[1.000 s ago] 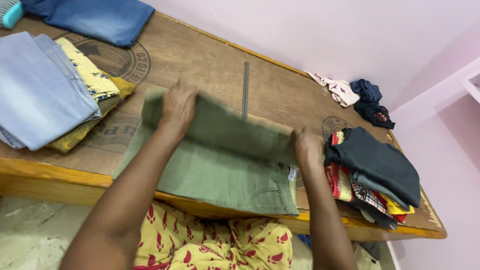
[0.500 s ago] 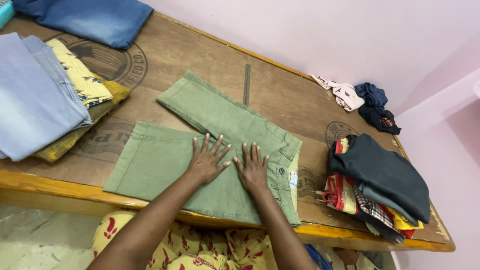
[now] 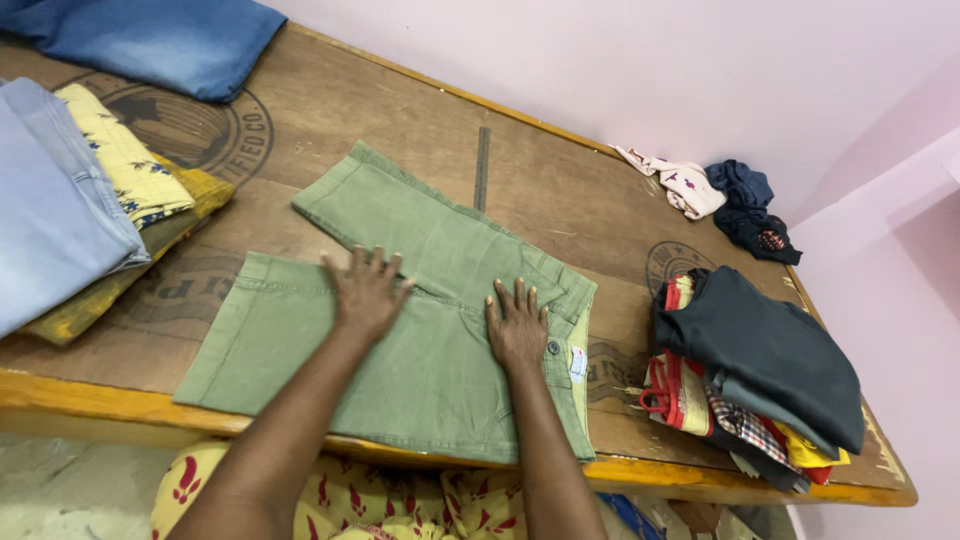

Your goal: The person folds several pieces of clothing on a wooden table, including a yellow shirt, a gray pair of pants, a black pair of pants, and green shorts. Each item is smoothed, folded, and stacked on the right side of the table.

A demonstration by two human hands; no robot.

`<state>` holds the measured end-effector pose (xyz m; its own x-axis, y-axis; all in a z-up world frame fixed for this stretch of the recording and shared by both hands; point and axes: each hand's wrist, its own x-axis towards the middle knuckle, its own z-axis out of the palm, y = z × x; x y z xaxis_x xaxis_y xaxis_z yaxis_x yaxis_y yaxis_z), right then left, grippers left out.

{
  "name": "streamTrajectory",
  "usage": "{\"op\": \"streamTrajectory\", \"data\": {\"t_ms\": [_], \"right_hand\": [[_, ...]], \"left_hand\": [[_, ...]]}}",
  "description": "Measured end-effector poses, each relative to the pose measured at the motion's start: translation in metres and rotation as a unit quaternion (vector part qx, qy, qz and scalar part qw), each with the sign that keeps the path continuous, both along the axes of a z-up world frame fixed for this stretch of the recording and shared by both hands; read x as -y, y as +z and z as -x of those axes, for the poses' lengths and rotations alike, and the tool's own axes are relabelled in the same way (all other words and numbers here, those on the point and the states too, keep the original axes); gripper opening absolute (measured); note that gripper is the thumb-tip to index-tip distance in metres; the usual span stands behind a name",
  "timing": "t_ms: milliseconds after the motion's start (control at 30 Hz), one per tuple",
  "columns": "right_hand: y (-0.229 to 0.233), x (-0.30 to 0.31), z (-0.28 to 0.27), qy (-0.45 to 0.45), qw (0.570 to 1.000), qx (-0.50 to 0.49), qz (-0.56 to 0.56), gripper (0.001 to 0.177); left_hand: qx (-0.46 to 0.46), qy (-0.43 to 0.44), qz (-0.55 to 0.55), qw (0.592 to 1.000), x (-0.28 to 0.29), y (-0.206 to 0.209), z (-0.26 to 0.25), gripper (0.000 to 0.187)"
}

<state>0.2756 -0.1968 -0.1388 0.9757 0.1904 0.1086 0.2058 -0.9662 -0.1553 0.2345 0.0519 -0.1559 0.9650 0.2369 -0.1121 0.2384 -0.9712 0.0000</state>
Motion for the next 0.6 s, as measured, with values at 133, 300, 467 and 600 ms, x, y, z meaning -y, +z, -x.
{"op": "streamTrajectory", "data": {"t_ms": [133, 300, 467, 600], "right_hand": [[0.003, 0.000, 0.000, -0.007, 1.000, -0.001, -0.018, 0.058], [0.007, 0.001, 0.003, -0.003, 1.000, 0.013, -0.025, 0.058], [0.007, 0.003, 0.003, 0.003, 0.999, 0.027, -0.040, 0.057], [0.003, 0.006, 0.000, 0.003, 0.998, 0.033, -0.050, 0.055]], "left_hand": [[0.023, 0.051, -0.001, 0.998, -0.056, -0.005, -0.006, 0.058], [0.104, 0.042, 0.018, 0.994, -0.107, -0.021, -0.014, 0.049], [0.165, -0.051, -0.012, 0.985, -0.126, -0.045, -0.037, 0.033], [0.136, -0.080, -0.070, 0.985, -0.131, -0.050, -0.059, 0.030]]}}
